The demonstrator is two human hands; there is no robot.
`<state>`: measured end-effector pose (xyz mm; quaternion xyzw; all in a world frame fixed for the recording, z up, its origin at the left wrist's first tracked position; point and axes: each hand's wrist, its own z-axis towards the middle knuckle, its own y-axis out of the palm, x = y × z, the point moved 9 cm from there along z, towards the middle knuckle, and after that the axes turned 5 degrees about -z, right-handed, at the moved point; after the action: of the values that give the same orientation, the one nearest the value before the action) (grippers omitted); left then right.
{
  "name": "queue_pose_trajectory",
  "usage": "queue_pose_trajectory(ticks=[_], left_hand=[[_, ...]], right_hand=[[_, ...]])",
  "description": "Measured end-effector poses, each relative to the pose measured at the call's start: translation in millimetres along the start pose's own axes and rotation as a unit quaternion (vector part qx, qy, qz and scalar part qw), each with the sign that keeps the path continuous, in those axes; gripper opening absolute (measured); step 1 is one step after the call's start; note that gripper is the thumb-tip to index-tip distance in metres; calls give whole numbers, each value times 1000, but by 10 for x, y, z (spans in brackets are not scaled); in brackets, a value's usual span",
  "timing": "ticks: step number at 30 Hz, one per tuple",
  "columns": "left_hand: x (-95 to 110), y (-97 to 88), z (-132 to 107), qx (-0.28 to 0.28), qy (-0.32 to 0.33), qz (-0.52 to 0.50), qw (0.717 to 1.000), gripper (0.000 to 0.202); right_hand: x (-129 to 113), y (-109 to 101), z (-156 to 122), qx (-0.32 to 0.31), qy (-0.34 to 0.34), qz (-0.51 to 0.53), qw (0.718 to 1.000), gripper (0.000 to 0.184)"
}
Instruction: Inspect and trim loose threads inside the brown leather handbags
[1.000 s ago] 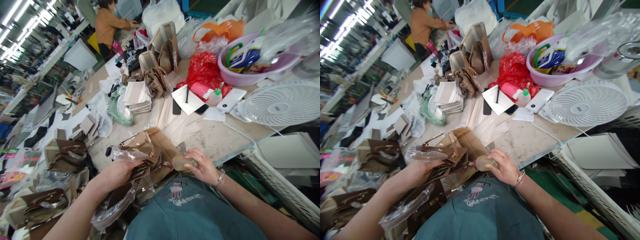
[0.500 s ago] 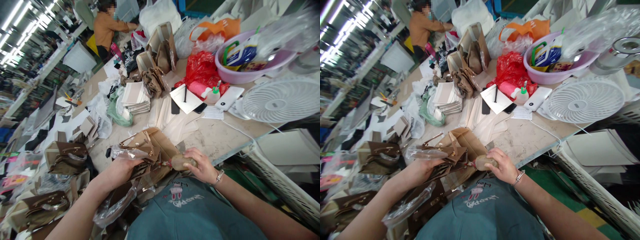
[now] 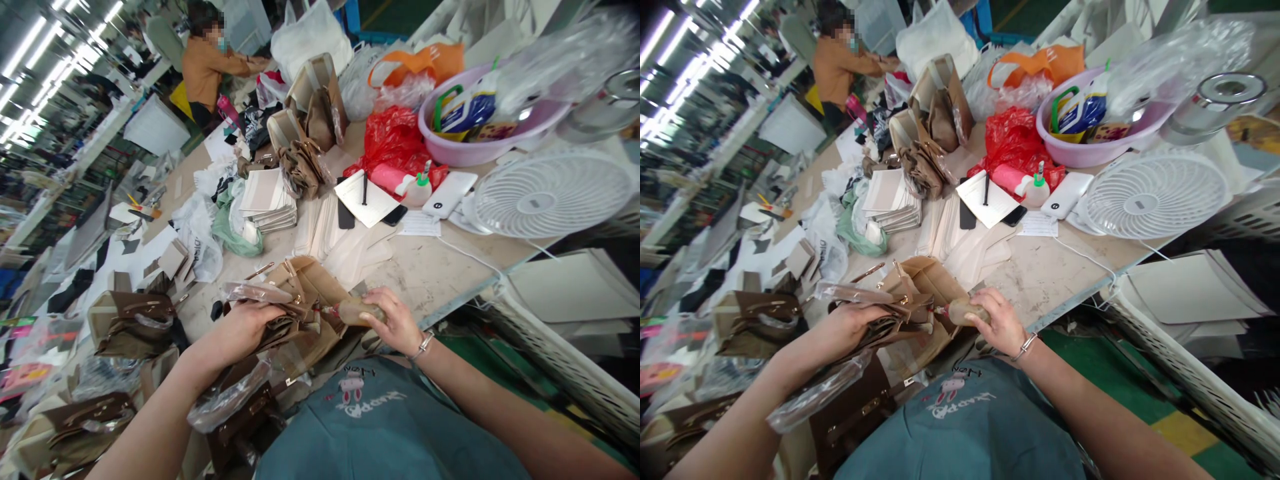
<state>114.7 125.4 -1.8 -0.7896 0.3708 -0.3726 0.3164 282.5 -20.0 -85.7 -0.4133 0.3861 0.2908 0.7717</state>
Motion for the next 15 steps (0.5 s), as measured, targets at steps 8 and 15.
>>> queue_pose_trajectory(ticks=[8,15], left_hand=[[-47,-144,146,-19,-24,-42,999,43],[-112,-224,214,-20,-35,-85,996,36]], right_hand=[[78,-7,37,15,3,18,1000,18],[124,-38,101,-10,13,54,998,17]])
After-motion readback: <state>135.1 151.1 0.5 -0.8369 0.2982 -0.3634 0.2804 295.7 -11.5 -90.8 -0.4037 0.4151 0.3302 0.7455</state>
